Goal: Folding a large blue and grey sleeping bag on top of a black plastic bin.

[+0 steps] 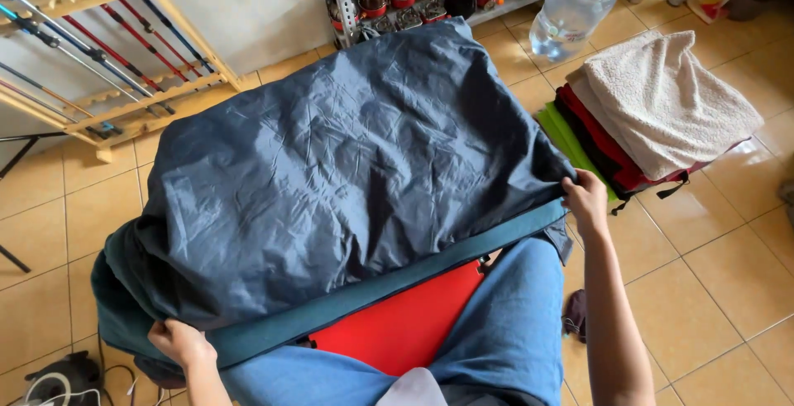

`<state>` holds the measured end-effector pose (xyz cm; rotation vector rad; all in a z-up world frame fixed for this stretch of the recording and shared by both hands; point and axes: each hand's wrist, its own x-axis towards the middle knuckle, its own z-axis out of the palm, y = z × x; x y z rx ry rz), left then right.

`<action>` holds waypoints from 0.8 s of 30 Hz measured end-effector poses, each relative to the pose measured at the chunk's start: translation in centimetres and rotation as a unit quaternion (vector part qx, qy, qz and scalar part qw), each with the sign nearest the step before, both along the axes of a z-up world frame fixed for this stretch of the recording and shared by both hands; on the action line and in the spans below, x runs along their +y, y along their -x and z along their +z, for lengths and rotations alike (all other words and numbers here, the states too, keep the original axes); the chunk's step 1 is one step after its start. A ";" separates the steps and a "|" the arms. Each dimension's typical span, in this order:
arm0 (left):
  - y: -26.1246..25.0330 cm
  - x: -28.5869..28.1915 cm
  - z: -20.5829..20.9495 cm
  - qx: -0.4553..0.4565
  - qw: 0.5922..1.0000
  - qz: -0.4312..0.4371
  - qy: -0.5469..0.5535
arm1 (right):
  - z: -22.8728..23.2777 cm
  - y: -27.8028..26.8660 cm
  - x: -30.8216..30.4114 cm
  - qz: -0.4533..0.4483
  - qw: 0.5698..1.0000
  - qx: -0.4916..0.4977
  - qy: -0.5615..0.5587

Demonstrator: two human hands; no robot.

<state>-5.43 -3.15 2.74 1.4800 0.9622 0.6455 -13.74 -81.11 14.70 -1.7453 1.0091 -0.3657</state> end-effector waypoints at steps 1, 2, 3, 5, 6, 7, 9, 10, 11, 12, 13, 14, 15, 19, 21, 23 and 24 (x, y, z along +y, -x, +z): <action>0.6 0.3 -0.6 0.001 1.000 0.002 -0.001 | -1.4 0.7 -0.6 0.002 1.000 0.001 -0.001; 1.1 0.5 -1.1 -0.005 0.998 -0.020 -0.053 | -2.6 1.3 -1.2 -0.027 1.000 -0.005 -0.005; 1.6 0.7 -1.7 -0.010 0.994 -0.041 -0.104 | -3.9 1.9 -1.9 -0.056 0.998 -0.012 -0.009; 2.8 -0.9 -0.6 0.101 0.984 -0.079 -0.126 | -8.4 2.2 -3.1 -0.007 0.995 0.095 0.044; 3.4 -1.7 -0.1 0.211 0.959 -0.120 -0.145 | -10.7 2.7 -3.6 0.039 0.974 0.200 0.095; 4.1 -2.4 0.5 0.213 0.959 -0.120 -0.145 | -10.8 3.1 -3.1 0.040 0.974 0.202 0.095; 4.5 -3.8 2.1 0.197 0.961 -0.113 -0.158 | -10.7 3.0 -2.1 0.019 0.972 0.200 0.121; 4.4 -4.2 2.3 0.198 0.961 -0.109 -0.157 | -10.3 2.9 -1.6 0.023 0.972 0.199 0.122; 4.2 -4.4 2.4 0.175 0.962 -0.120 -0.170 | -9.9 2.9 -1.0 -0.008 0.960 0.185 0.209; 4.5 -4.3 2.6 0.153 0.963 -0.125 -0.184 | -9.6 2.2 -0.2 -0.031 0.940 0.167 0.294; 4.0 -4.0 1.1 0.155 0.964 -0.113 -0.183 | -9.3 2.3 0.5 -0.020 0.941 0.163 0.295; 3.8 -3.4 -0.3 0.115 0.958 -0.115 -0.237 | -8.9 1.4 1.3 -0.027 0.907 0.107 0.407; 3.7 -2.7 -1.5 0.078 0.946 -0.117 -0.291 | -8.4 0.5 2.1 -0.035 0.858 0.045 0.510; 5.0 -4.7 0.5 0.190 0.941 -0.075 -0.269 | -2.5 -2.2 12.6 0.079 0.853 -0.018 0.516; 4.8 -4.9 1.1 0.101 0.933 -0.097 -0.330 | -2.8 -3.7 17.5 0.159 0.804 -0.092 0.566; 4.6 -3.9 -1.7 0.065 0.927 -0.087 -0.360 | -2.1 -4.4 23.8 0.235 0.801 -0.117 0.539; 4.9 -3.1 -3.1 0.029 0.914 -0.093 -0.395 | -1.9 -4.5 27.1 0.299 0.798 -0.128 0.507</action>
